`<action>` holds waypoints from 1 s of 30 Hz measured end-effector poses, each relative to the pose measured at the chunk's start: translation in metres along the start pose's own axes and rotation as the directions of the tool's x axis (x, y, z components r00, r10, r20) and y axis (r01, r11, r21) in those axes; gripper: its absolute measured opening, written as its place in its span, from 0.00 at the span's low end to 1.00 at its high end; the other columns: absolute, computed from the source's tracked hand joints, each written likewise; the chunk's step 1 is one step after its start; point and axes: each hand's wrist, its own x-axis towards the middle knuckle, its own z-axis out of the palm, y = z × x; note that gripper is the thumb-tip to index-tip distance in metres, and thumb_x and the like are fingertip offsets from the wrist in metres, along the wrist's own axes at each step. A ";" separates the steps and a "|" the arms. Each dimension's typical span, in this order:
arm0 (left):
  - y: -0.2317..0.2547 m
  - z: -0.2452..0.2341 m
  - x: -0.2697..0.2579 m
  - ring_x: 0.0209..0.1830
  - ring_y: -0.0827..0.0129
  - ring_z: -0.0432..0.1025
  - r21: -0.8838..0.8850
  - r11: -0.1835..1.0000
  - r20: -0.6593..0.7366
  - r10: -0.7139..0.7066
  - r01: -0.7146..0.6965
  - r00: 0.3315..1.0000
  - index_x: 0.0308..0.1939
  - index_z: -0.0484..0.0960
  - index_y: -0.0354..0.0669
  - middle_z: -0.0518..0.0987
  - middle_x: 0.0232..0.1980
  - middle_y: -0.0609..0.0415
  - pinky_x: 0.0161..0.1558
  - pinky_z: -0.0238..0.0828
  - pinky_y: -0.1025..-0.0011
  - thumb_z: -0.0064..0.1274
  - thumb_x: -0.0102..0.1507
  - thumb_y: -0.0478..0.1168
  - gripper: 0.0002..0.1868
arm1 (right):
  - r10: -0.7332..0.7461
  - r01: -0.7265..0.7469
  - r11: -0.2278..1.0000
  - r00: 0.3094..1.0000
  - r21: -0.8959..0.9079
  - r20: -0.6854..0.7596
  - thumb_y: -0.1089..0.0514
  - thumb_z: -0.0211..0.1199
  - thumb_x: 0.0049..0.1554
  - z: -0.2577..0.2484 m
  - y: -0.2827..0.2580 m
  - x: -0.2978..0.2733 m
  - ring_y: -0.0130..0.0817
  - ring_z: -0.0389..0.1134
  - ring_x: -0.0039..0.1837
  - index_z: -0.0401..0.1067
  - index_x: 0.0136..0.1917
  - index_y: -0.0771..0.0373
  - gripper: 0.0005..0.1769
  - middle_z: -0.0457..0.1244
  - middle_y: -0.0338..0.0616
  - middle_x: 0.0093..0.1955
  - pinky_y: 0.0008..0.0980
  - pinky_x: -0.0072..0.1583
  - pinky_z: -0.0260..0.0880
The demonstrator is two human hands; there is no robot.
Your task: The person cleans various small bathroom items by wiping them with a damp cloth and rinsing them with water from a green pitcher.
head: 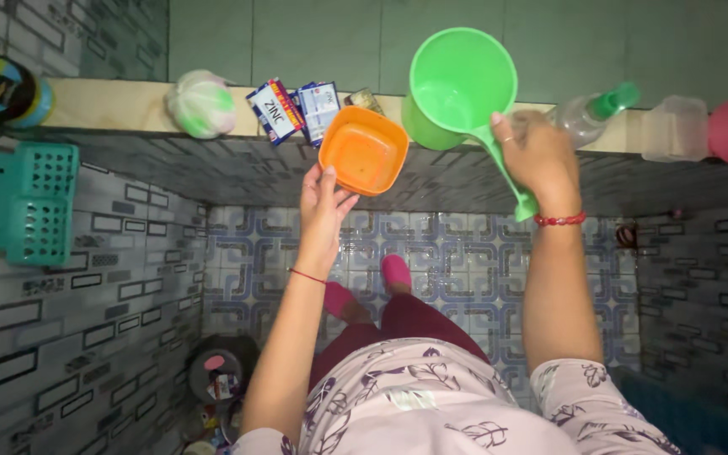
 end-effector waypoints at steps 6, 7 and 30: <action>-0.009 0.020 0.016 0.54 0.61 0.77 -0.006 1.000 -0.060 0.027 -0.028 0.998 0.69 0.62 0.45 0.76 0.61 0.48 0.55 0.73 0.62 0.46 0.70 0.51 0.26 | 0.147 -0.356 0.819 0.889 0.450 0.435 0.38 0.57 0.65 0.010 0.025 0.012 0.36 0.73 0.45 0.77 0.54 0.73 0.31 0.71 0.48 0.41 0.33 0.49 0.72; -0.010 0.023 0.019 0.54 0.61 0.77 -0.005 1.000 -0.059 0.030 -0.030 0.998 0.69 0.62 0.45 0.76 0.61 0.48 0.55 0.73 0.62 0.46 0.70 0.51 0.26 | 0.146 -0.355 0.818 0.889 0.452 0.433 0.38 0.57 0.65 0.010 0.026 0.016 0.36 0.73 0.45 0.77 0.54 0.73 0.31 0.71 0.48 0.41 0.33 0.49 0.72; -0.022 0.061 0.075 0.59 0.60 0.75 -0.006 0.996 -0.245 0.083 -0.087 0.966 0.69 0.59 0.43 0.73 0.63 0.48 0.59 0.73 0.59 0.47 0.69 0.48 0.28 | 0.093 -0.049 0.986 0.953 -0.156 0.288 0.42 0.71 0.53 0.129 0.020 0.192 0.59 0.71 0.52 0.74 0.51 0.66 0.25 0.68 0.59 0.48 0.52 0.51 0.70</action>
